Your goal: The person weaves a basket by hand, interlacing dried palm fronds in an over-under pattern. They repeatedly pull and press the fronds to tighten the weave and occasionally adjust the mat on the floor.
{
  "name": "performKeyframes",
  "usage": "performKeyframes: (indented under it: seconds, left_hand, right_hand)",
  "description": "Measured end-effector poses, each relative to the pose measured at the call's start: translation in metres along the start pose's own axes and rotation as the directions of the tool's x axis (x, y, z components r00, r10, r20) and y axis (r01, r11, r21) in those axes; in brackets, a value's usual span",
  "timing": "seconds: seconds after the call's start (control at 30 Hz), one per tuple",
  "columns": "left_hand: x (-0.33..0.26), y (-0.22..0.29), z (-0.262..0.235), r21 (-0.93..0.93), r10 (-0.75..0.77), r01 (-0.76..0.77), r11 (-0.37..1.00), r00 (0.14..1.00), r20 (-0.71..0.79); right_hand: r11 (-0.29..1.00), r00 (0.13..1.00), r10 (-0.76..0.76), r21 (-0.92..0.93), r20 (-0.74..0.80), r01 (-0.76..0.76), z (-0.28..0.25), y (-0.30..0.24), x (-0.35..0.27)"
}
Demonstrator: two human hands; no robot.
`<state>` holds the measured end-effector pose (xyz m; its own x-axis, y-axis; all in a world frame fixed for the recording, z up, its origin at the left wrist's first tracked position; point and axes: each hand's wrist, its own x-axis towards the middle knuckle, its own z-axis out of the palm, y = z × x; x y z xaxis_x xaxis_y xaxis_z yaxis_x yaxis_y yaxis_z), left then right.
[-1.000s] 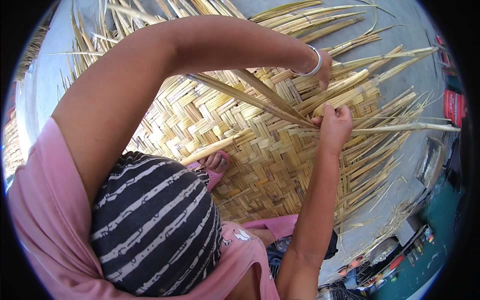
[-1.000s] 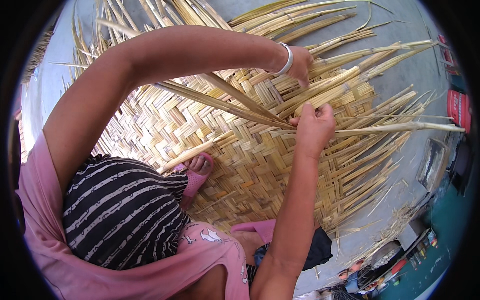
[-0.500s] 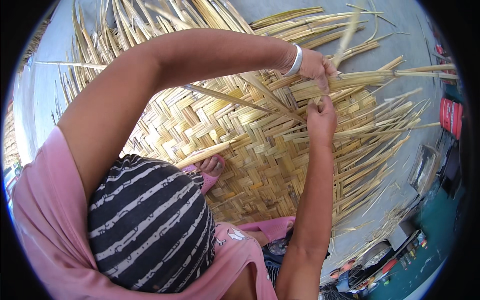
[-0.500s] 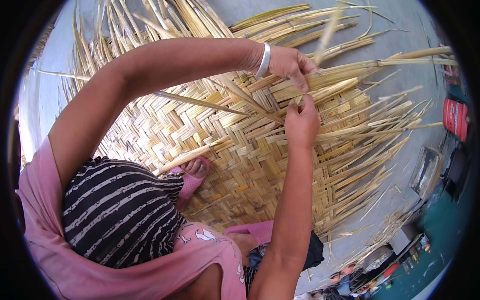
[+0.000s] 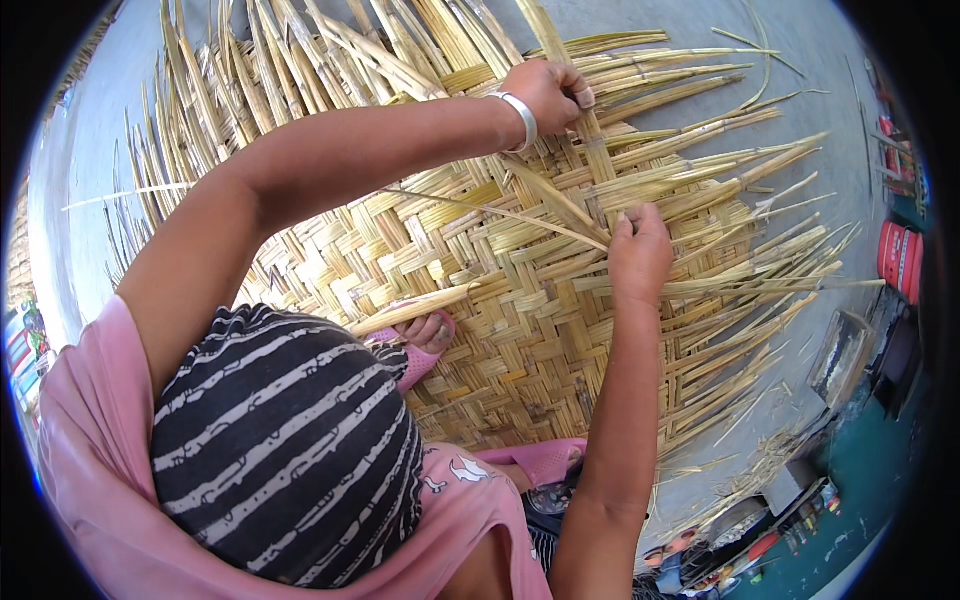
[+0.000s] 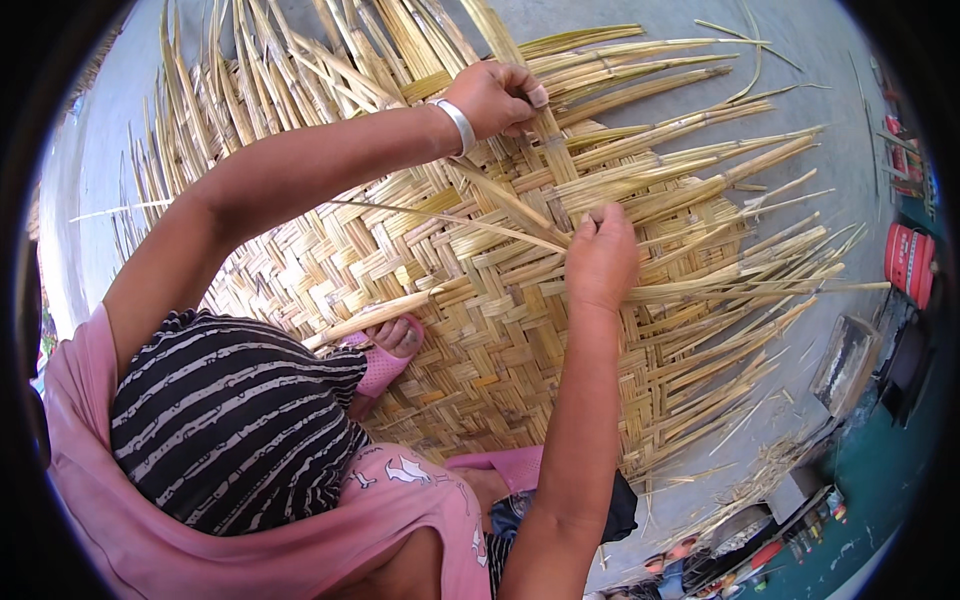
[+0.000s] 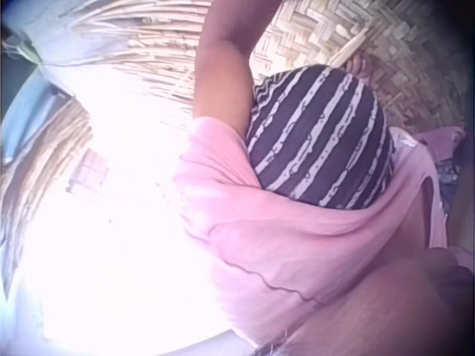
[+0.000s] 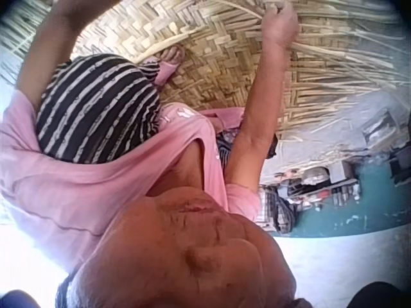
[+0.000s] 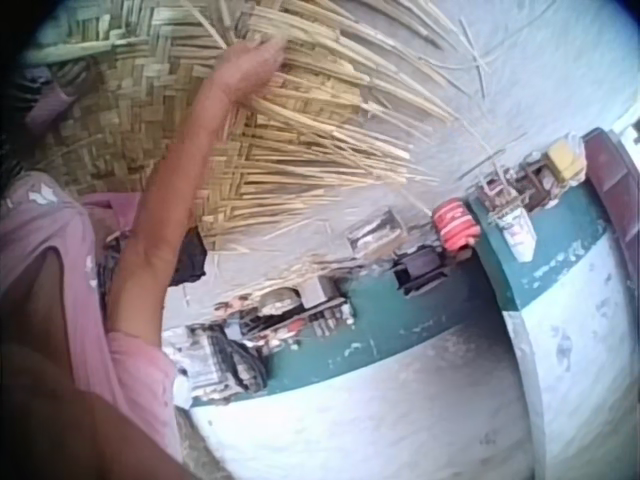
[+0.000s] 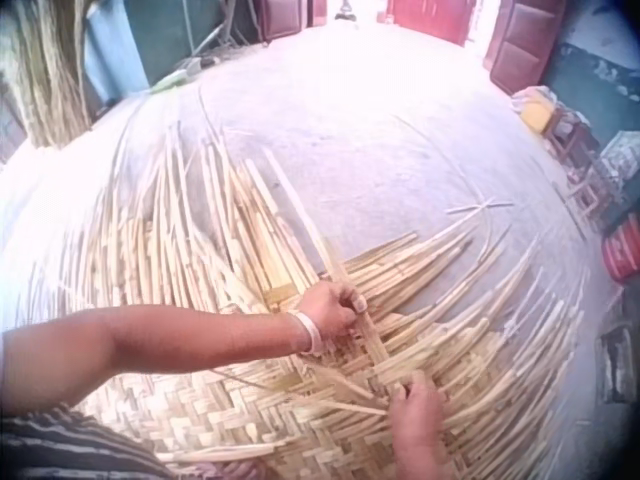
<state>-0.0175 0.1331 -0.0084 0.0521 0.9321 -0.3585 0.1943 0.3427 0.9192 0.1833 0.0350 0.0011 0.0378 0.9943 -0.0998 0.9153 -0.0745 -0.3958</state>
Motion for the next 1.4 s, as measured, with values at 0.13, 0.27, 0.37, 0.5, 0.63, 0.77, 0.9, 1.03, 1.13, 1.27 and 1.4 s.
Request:
performKeyframes:
  seconds: [0.13, 0.27, 0.37, 0.5, 0.63, 0.77, 0.9, 1.03, 1.13, 1.27, 1.4]
  left_hand:
    - [-0.003, -0.009, -0.005, -0.020, -0.037, 0.037, 0.999, 0.999, 0.005]
    - [0.008, -0.005, -0.017, -0.310, -0.059, 0.062, 0.949, 0.998, 0.017]
    - [0.011, 0.003, -0.053, -0.479, -0.121, 0.088, 0.873, 0.992, -0.037]
    - [0.021, 0.012, -0.068, -0.569, -0.114, 0.173, 0.804, 0.984, 0.137]
    - [0.033, 0.017, -0.070, -0.526, -0.001, 0.143, 0.838, 0.965, 0.262]
    - [0.047, 0.031, -0.047, -0.414, -0.068, 0.206, 0.887, 0.943, 0.325]
    - [0.070, 0.029, -0.023, 0.182, 0.073, -0.147, 0.972, 0.930, 0.360]
    - [0.085, 0.037, 0.004, 0.572, 0.068, -0.291, 0.767, 0.923, 0.378]
    - [0.083, 0.056, 0.003, 0.607, -0.021, -0.250, 0.755, 0.915, 0.403]
    - [0.084, 0.058, 0.002, 0.490, -0.070, -0.150, 0.858, 0.913, 0.402]
    - [0.083, 0.072, 0.009, 0.521, -0.272, -0.018, 0.853, 0.837, 0.474]
  right_hand:
    - [0.940, 0.999, -0.027, -0.340, 0.038, 0.038, -0.004, -0.027, -0.005]
    - [0.855, 0.972, -0.215, -0.463, 0.092, 0.233, -0.013, -0.019, 0.006]
    - [0.882, 0.962, -0.260, -0.387, 0.078, 0.270, -0.027, -0.041, 0.015]
    - [0.936, 0.936, -0.348, 0.044, -0.053, 0.350, -0.010, -0.057, 0.039]
    - [0.993, 0.991, -0.118, 0.033, 0.063, 0.116, 0.000, -0.071, 0.051]
    - [0.992, 0.999, 0.041, 0.122, -0.024, -0.037, 0.010, -0.065, 0.052]
    - [0.952, 0.986, 0.164, 0.264, -0.016, -0.154, 0.009, -0.070, 0.050]
    - [0.845, 0.964, 0.257, 0.501, -0.072, -0.188, 0.023, -0.049, 0.052]
    - [0.743, 0.948, 0.317, 0.629, -0.029, -0.230, 0.024, -0.042, 0.053]
    - [0.571, 0.920, 0.371, 0.751, 0.126, -0.333, 0.012, -0.057, 0.052]
    - [0.563, 0.913, 0.377, 0.744, 0.156, -0.360, 0.005, -0.053, 0.052]
